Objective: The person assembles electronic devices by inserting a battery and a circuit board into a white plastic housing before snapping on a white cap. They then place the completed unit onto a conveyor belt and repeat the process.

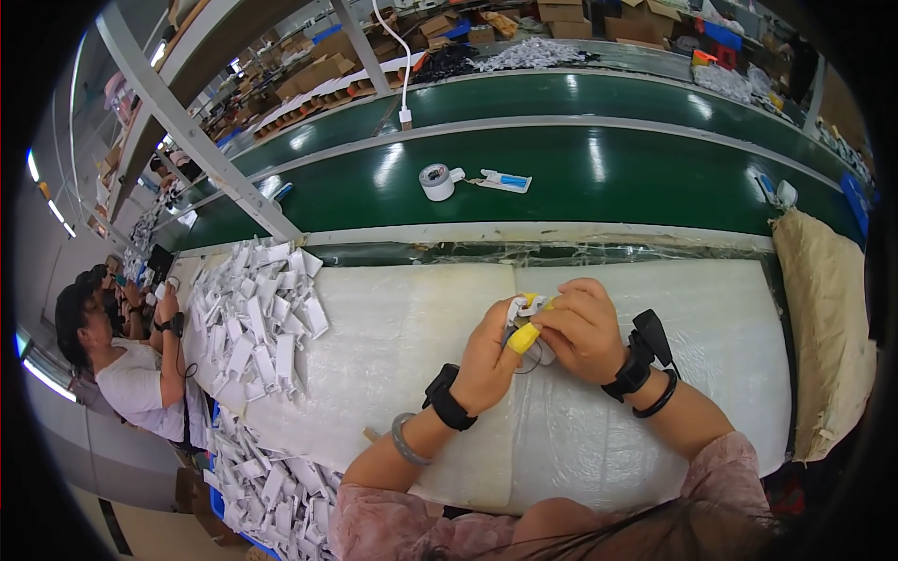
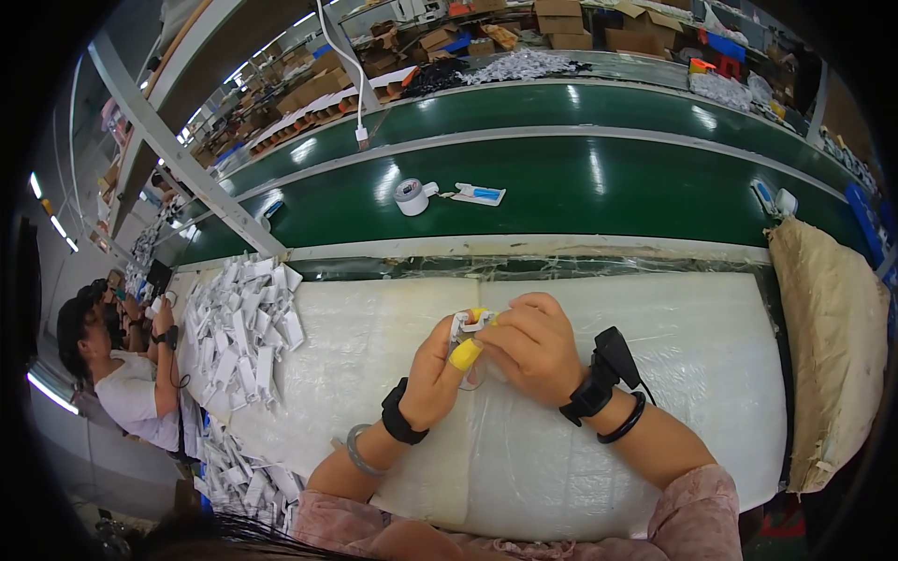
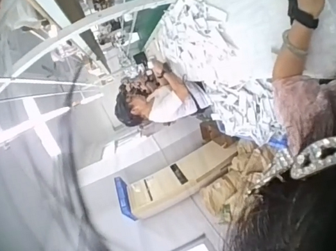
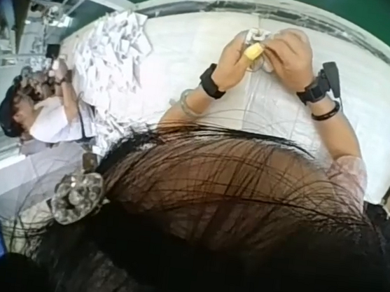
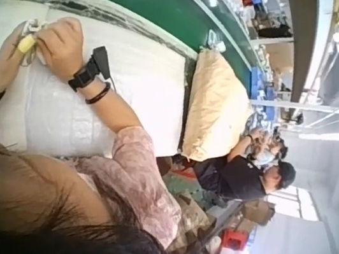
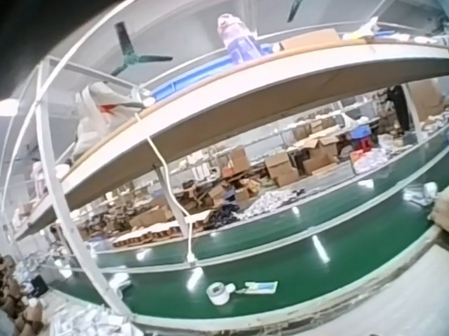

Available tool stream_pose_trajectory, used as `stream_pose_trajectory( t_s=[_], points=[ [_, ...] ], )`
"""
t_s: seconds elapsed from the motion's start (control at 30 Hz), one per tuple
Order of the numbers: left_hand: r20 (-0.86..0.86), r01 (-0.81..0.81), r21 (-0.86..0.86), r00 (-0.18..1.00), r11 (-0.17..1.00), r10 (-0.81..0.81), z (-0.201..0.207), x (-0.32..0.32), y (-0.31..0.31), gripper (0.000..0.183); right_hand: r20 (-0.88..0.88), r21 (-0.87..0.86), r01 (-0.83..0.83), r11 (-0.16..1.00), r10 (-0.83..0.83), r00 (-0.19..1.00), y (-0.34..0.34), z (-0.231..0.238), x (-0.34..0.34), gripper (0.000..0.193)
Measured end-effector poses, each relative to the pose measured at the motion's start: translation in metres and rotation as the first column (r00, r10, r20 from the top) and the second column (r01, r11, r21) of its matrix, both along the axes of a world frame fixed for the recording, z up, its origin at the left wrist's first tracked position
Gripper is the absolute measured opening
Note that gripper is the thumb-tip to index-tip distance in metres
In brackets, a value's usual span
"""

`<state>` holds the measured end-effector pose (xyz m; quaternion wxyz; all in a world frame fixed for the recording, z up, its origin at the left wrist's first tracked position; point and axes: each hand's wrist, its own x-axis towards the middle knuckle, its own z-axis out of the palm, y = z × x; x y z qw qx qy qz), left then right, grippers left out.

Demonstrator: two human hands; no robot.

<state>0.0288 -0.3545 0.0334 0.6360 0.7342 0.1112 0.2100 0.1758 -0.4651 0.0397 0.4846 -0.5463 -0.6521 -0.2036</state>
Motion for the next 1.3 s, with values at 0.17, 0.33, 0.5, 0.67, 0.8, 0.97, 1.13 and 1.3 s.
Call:
stream_pose_trajectory(
  t_s=[0.17,0.33,0.5,0.67,0.8,0.97,1.13,1.3],
  points=[
    [0.007,0.026,0.000,1.000,1.000,-0.026,-0.002,0.000,0.001,0.038,-0.009,0.007,-0.004,1.000,0.004,1.000,0.000,0.004,-0.002,0.027],
    [0.024,0.010,-0.007,1.000,1.000,-0.010,-0.001,0.001,-0.001,0.037,-0.078,0.007,-0.014,1.000,0.015,0.997,0.001,0.001,-0.004,0.021],
    [0.010,-0.008,0.025,1.000,1.000,0.007,0.001,0.000,-0.001,0.034,-0.075,-0.011,-0.020,1.000,0.019,0.997,0.000,-0.001,-0.005,0.024],
    [0.045,-0.052,0.160,0.998,0.986,0.045,0.001,0.001,0.000,0.028,-0.066,-0.015,-0.018,1.000,0.017,0.998,0.000,-0.004,-0.006,0.026],
    [0.003,-0.041,0.114,0.999,0.993,0.041,0.004,0.000,-0.001,0.027,-0.043,-0.025,0.012,1.000,-0.013,0.999,-0.001,-0.003,-0.007,0.027],
    [-0.071,-0.029,0.040,0.997,0.999,0.032,0.001,0.002,0.002,0.032,-0.020,-0.021,0.034,0.999,-0.035,0.999,0.002,-0.001,-0.005,0.026],
    [-0.109,0.087,-0.123,0.989,0.989,-0.101,0.005,0.001,0.011,0.040,-0.128,-0.047,-0.068,0.997,0.061,0.990,0.001,-0.008,-0.002,0.023],
    [-0.082,0.092,-0.086,0.992,0.992,-0.099,0.012,0.001,0.007,0.045,-0.124,-0.050,-0.078,0.996,0.071,0.990,-0.001,-0.009,0.001,0.025]
  ],
)
